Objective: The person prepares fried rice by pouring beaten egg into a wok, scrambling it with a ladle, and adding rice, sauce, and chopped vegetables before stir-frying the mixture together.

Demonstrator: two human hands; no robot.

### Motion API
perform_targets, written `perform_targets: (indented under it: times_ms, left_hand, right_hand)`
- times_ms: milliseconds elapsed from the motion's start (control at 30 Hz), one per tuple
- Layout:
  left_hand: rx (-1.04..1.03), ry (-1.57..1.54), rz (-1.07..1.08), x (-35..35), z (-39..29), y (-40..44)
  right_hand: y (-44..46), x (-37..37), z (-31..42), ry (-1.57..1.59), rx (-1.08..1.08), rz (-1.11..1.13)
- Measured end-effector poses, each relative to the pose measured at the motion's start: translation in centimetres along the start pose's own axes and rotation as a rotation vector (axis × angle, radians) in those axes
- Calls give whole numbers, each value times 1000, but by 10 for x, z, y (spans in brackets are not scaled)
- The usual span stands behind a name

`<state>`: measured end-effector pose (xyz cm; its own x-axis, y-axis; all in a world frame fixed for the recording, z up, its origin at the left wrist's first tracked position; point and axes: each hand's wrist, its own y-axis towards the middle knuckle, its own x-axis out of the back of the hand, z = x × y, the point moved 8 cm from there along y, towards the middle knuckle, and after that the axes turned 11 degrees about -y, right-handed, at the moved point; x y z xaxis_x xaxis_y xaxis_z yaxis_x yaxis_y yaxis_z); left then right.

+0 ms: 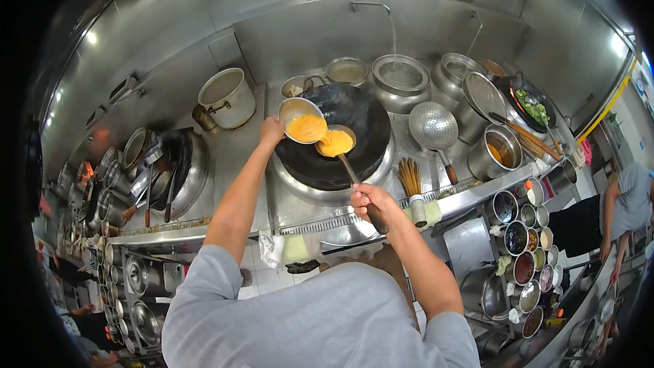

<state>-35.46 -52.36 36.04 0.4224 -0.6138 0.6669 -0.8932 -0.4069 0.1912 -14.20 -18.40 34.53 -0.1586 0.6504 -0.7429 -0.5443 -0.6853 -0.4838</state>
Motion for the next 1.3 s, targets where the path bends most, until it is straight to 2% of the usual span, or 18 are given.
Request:
perform_targets:
  times_ms: [100, 167, 333, 400, 433, 467, 533, 667, 867, 933, 1033, 1067, 1100, 1133, 1167, 1200, 1233, 1300]
  left_hand:
    - [187, -219, 133, -1, -3, -17]
    - [313, -681, 74, -8, 8, -23]
    - [388, -879, 46, -14, 17, -26]
    - [353, -890, 61, -8, 10, -23]
    - [343, -896, 50, -1, 4, -21]
    - [335, -903, 40, 4, -3, -20]
    - [230, -868, 65, 11, -18, -11]
    - [158, -871, 124, 11, -63, -18]
    - [27, -910, 269, -18, -151, -74]
    - [-20, -940, 340, -43, -197, -108]
    - [-50, -928, 476, -105, -253, -158]
    - [-38, -1013, 547, -107, -291, -207]
    - [4, -1071, 627, -144, -302, -225]
    - [-77, -1036, 731, -171, -322, -255]
    - [-7, -1029, 784, -191, -346, -295]
    - [18, -1078, 830, -213, -368, -337]
    - [32, -1094, 909, -240, -389, -381]
    - [69, -1139, 1035, -287, -430, -469]
  right_hand:
    - [1, -2, 1, -46, -11, -31]
    - [3, -1, 2, 0, -13, -51]
    - [23, 11, -3, -120, -15, 41]
    - [21, 25, 14, -625, 165, -369]
    - [26, 38, 15, -851, 161, -402]
    - [36, 54, 8, -845, 163, -414]
    - [22, 47, 26, -2041, 487, -947]
    - [14, 54, 25, -2193, 364, -966]
    - [-22, 89, 17, -1870, 430, -842]
    - [-44, 111, -2, -1681, 581, -690]
    - [-121, 143, -38, -1409, 713, -753]
    - [-145, 169, -60, -1407, 823, -874]
    - [-165, 200, -85, -1408, 691, -851]
    - [-212, 210, -111, -1202, 775, -810]
    - [-252, 228, -141, -1114, 728, -825]
    - [-286, 257, -174, -1119, 748, -934]
    - [-325, 279, -207, -1034, 568, -981]
    - [-407, 314, -270, -925, 525, -1153]
